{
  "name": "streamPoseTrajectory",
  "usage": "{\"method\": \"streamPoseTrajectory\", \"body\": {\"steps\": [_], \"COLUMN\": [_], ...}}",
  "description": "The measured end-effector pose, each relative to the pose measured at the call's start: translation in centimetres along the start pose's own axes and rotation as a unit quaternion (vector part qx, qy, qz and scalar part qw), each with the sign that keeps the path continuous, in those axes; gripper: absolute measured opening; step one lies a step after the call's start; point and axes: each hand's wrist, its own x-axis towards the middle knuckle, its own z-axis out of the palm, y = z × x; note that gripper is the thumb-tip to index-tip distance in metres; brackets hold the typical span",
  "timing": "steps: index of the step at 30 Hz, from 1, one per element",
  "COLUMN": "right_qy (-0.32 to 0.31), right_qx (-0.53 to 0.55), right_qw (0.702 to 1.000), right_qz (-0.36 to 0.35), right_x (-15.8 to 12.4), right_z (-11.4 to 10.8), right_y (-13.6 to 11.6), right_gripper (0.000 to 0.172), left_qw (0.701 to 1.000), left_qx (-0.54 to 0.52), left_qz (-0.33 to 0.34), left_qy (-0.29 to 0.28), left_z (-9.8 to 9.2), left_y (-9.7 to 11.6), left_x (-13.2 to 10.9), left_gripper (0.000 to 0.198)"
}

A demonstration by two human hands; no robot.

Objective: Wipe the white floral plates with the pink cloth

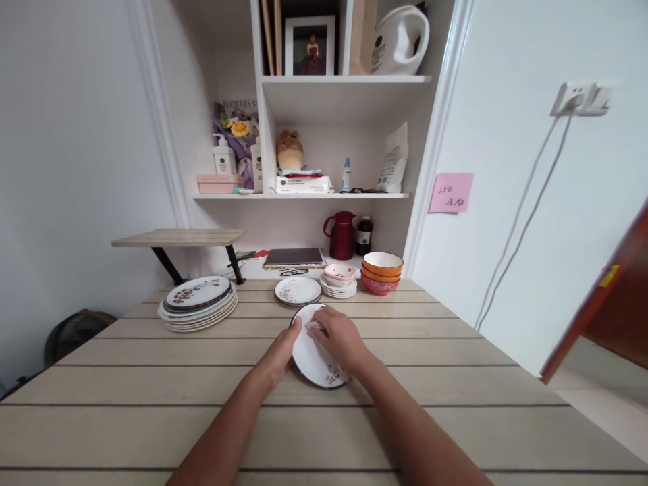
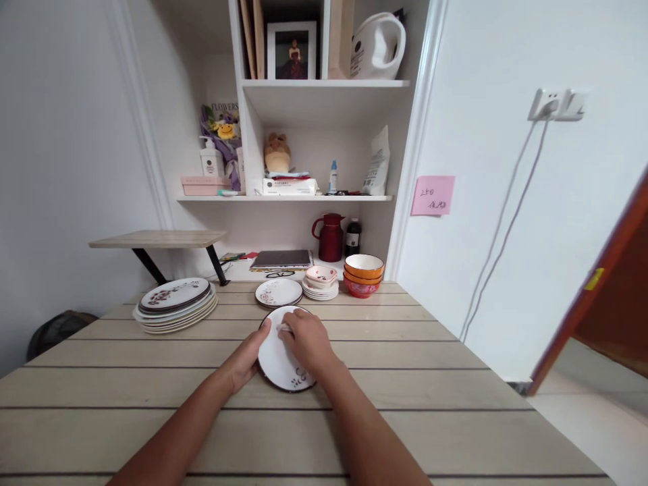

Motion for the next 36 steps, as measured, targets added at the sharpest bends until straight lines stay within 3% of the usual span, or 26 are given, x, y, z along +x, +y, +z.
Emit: {"method": "streamPoseTrajectory", "body": {"steps": [5, 11, 16, 20, 23, 26, 31, 34, 36], "right_qy": [-0.062, -0.135, -0.057, 0.006, 0.009, -0.019, -0.102, -0.096, -0.072], "right_qx": [-0.023, -0.014, 0.029, 0.013, -0.005, -0.012, -0.003, 0.032, 0.047], "right_qw": [0.996, 0.99, 0.997, 1.0, 0.996, 0.994, 0.995, 0.992, 0.992], "right_qz": [0.063, -0.026, -0.046, 0.01, 0.084, 0.102, -0.003, -0.08, -0.092], "right_x": [-0.6, -1.4, -0.7, 0.1, 0.3, 0.0, -1.0, -1.3, -1.2], "right_z": [-1.0, -1.1, 0.3, 0.7, 0.2, -0.5, -0.6, 0.0, 0.4], "right_y": [1.1, -0.4, -1.3, -0.4, 0.9, 1.7, 0.3, -1.3, -2.1], "right_gripper": [0.013, 0.016, 0.012, 0.014, 0.021, 0.028, 0.015, 0.015, 0.016], "left_qw": [1.0, 0.999, 1.0, 1.0, 1.0, 1.0, 1.0, 0.999, 0.999], "left_qx": [-0.012, -0.029, -0.015, -0.015, -0.012, -0.008, -0.013, -0.03, -0.035], "left_qz": [-0.004, 0.0, 0.0, 0.003, -0.005, -0.013, -0.004, 0.009, 0.017], "left_qy": [-0.018, -0.021, -0.009, -0.015, -0.014, -0.014, -0.02, -0.029, -0.038], "left_z": [0.2, 0.2, 0.1, 0.1, 0.0, 0.0, 0.1, 0.1, 0.0], "left_y": [0.3, 0.4, 0.3, 0.2, 0.0, 0.0, 0.2, 0.2, 0.1], "left_x": [-0.3, -0.5, -0.3, -0.1, -0.1, -0.1, -0.3, 0.0, 0.3], "left_gripper": [0.065, 0.064, 0.065, 0.066, 0.066, 0.066, 0.065, 0.062, 0.061]}}
